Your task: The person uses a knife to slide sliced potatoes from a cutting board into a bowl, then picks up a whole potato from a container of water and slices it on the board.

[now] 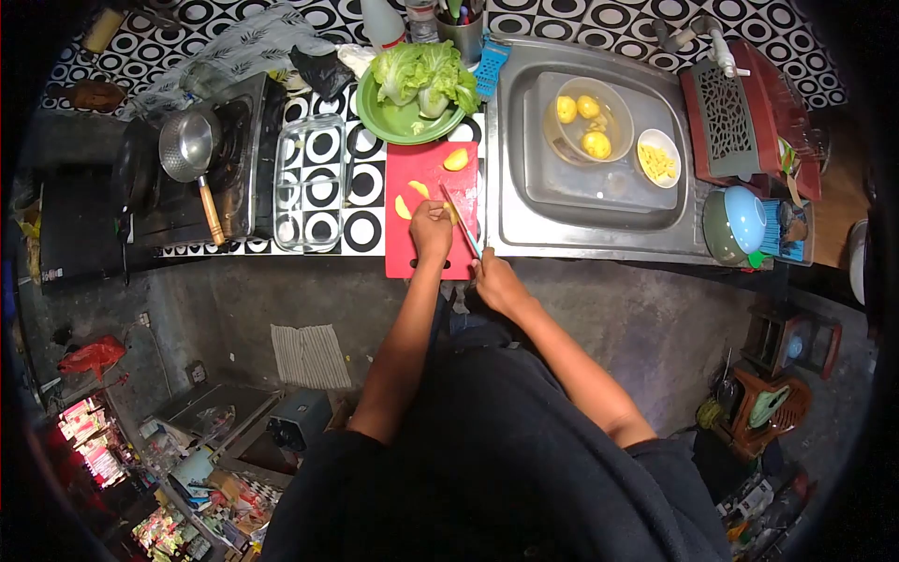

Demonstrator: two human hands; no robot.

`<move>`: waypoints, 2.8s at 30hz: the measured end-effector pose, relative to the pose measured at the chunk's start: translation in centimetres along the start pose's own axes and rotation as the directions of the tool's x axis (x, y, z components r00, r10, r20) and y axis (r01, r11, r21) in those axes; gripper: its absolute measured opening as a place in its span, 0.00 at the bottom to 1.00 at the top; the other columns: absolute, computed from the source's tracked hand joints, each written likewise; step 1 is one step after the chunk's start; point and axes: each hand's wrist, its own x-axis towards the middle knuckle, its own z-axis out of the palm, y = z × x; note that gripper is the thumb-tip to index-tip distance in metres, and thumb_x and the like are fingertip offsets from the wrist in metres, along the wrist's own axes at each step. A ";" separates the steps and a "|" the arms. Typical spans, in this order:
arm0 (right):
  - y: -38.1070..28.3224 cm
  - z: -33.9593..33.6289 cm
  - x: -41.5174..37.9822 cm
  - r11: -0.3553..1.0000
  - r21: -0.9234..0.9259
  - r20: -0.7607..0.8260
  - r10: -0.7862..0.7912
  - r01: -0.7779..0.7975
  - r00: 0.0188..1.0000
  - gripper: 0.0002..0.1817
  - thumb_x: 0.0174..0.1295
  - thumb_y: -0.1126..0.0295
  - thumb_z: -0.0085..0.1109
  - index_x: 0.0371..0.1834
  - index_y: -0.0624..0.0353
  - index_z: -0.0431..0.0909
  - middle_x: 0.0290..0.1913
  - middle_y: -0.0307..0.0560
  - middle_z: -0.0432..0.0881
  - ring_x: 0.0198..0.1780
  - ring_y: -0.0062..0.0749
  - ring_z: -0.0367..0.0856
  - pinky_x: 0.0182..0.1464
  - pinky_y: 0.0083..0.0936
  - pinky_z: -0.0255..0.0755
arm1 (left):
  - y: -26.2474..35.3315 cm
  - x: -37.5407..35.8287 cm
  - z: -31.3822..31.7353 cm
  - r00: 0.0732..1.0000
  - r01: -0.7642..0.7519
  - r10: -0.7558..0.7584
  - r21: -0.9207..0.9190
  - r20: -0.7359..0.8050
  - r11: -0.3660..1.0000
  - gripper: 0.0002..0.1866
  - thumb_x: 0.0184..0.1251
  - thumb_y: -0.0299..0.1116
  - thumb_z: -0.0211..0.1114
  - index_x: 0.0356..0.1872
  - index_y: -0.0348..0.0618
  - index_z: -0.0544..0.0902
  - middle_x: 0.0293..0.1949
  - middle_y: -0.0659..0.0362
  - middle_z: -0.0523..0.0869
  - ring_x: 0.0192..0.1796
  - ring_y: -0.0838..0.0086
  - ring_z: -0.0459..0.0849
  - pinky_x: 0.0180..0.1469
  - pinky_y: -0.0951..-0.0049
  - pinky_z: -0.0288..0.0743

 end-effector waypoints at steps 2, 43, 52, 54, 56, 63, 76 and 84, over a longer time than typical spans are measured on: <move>0.2 -1.0 0.3 1.000 0.007 0.032 0.027 -0.027 0.999 0.17 0.78 0.63 0.46 0.46 0.72 0.69 0.36 0.77 0.80 0.44 0.74 0.79 0.46 0.55 0.69 | 0.2 -0.1 0.1 0.999 0.053 -0.054 0.033 0.007 0.998 0.07 0.62 0.22 0.67 0.40 0.33 0.84 0.32 0.51 0.89 0.33 0.66 0.87 0.39 0.68 0.81; 0.4 -0.8 1.6 0.998 0.056 0.049 -0.043 0.040 0.998 0.19 0.78 0.61 0.46 0.43 0.72 0.68 0.34 0.77 0.80 0.40 0.74 0.79 0.44 0.55 0.70 | 1.1 0.0 -1.0 0.967 0.244 -0.220 -0.225 0.125 0.944 0.10 0.67 0.21 0.65 0.47 0.30 0.83 0.41 0.51 0.87 0.40 0.71 0.87 0.42 0.73 0.87; 0.3 0.6 2.4 0.997 0.033 0.001 -0.065 0.065 0.998 0.18 0.76 0.63 0.48 0.43 0.74 0.68 0.36 0.80 0.79 0.43 0.75 0.78 0.46 0.58 0.69 | 1.1 0.0 -1.4 0.964 0.251 -0.210 -0.293 0.164 0.923 0.08 0.68 0.20 0.65 0.46 0.31 0.83 0.38 0.52 0.88 0.38 0.73 0.88 0.42 0.74 0.87; -0.1 0.7 2.3 0.998 0.028 -0.004 -0.052 0.052 0.999 0.17 0.76 0.64 0.49 0.44 0.74 0.67 0.37 0.80 0.78 0.43 0.76 0.78 0.47 0.59 0.68 | 1.0 0.0 -1.5 0.962 0.258 -0.216 -0.299 0.166 0.919 0.08 0.67 0.20 0.65 0.46 0.31 0.83 0.38 0.53 0.88 0.38 0.73 0.88 0.42 0.74 0.87; -0.7 0.4 1.8 0.999 0.029 -0.007 -0.030 0.030 1.000 0.17 0.76 0.64 0.49 0.44 0.74 0.67 0.37 0.81 0.78 0.43 0.76 0.77 0.47 0.59 0.68 | 0.8 0.0 -1.4 0.964 0.249 -0.206 -0.301 0.167 0.921 0.08 0.67 0.20 0.65 0.46 0.31 0.83 0.37 0.53 0.88 0.37 0.73 0.88 0.42 0.74 0.87; -0.1 0.7 2.2 0.997 0.049 -0.020 -0.061 0.062 0.998 0.17 0.76 0.64 0.49 0.43 0.74 0.68 0.36 0.81 0.78 0.42 0.76 0.77 0.46 0.58 0.68 | 0.9 0.2 -1.1 0.975 0.207 -0.179 -0.243 0.131 0.948 0.06 0.67 0.20 0.65 0.43 0.31 0.83 0.35 0.53 0.88 0.35 0.73 0.88 0.41 0.74 0.87; 1.2 -0.6 2.3 0.989 0.149 -0.021 0.018 -0.015 1.000 0.19 0.77 0.59 0.49 0.41 0.70 0.70 0.30 0.71 0.77 0.33 0.63 0.78 0.40 0.48 0.70 | 2.4 0.3 -0.7 0.969 0.209 -0.185 -0.149 0.161 0.967 0.13 0.65 0.28 0.73 0.43 0.30 0.81 0.36 0.52 0.87 0.35 0.72 0.87 0.37 0.75 0.86; 1.2 -0.2 2.4 0.988 0.156 -0.040 0.008 -0.001 0.999 0.19 0.76 0.60 0.50 0.39 0.70 0.71 0.30 0.71 0.78 0.34 0.63 0.79 0.40 0.48 0.70 | 1.5 0.8 -0.3 0.984 0.132 -0.146 0.128 0.100 0.983 0.08 0.65 0.22 0.66 0.44 0.31 0.81 0.36 0.53 0.87 0.34 0.72 0.87 0.38 0.75 0.85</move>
